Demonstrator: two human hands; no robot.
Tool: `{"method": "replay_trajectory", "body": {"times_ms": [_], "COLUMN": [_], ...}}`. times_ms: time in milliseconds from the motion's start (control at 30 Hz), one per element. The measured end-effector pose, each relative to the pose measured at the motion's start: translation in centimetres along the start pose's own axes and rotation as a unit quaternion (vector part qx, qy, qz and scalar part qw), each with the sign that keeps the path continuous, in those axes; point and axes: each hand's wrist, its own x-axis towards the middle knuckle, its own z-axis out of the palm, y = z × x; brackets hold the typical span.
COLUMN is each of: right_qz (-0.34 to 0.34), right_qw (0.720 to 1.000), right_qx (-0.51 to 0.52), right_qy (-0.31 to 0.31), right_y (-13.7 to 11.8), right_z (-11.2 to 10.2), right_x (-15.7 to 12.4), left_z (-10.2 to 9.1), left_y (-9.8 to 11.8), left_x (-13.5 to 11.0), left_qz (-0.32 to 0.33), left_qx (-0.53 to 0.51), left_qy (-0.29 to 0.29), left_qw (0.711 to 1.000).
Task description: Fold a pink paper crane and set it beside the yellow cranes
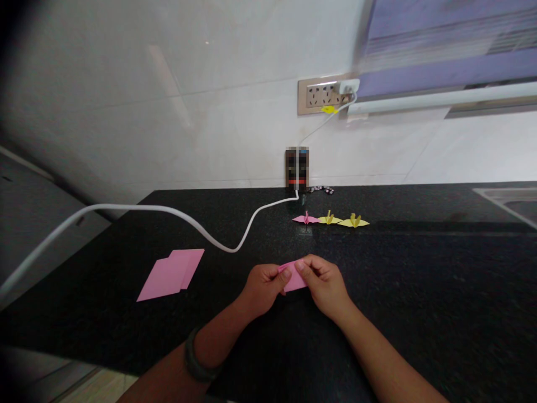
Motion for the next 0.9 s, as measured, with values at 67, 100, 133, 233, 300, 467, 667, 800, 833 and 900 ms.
{"method": "replay_trajectory", "body": {"times_ms": [67,100,133,233,300,467,667,800,833,900], "right_qz": [0.001,0.001,0.0,-0.005,-0.006,-0.005,-0.011,-0.019,-0.026,-0.043], "right_qw": [1.0,1.0,1.0,1.0,1.0,1.0,0.997,0.994,0.993,0.992], "right_qx": [-0.006,-0.009,-0.012,-0.02,-0.021,-0.01,-0.018,-0.026,-0.028,-0.039], "right_qy": [0.001,0.001,0.001,0.002,0.006,0.015,0.077,0.104,0.107,0.116], "right_y": [-0.07,-0.12,-0.16,-0.22,-0.18,-0.01,-0.16,-0.31,-0.34,-0.37], "right_z": [0.04,0.04,0.03,-0.07,-0.15,-0.12,-0.04,0.13,0.19,0.28], "right_x": [-0.03,-0.04,-0.05,-0.04,-0.03,-0.03,-0.06,-0.25,-0.32,-0.43], "left_z": [0.11,0.15,0.16,0.06,-0.06,-0.16,0.03,-0.02,-0.05,-0.09], "left_y": [0.02,0.04,0.06,0.09,0.03,-0.11,0.09,0.18,0.21,0.28], "left_x": [-0.01,-0.01,0.0,0.12,0.25,0.4,0.21,0.07,0.04,0.0], "left_qz": [-0.006,-0.01,-0.014,-0.025,-0.021,0.008,0.005,-0.001,-0.004,-0.009], "left_qx": [-0.01,-0.02,-0.034,-0.078,-0.088,-0.028,-0.006,0.018,0.013,0.004], "left_qy": [0.001,0.0,-0.003,-0.02,-0.027,-0.028,-0.065,-0.061,-0.059,-0.055], "left_qw": [1.0,1.0,0.999,0.996,0.996,0.999,0.998,0.998,0.998,0.998]}}
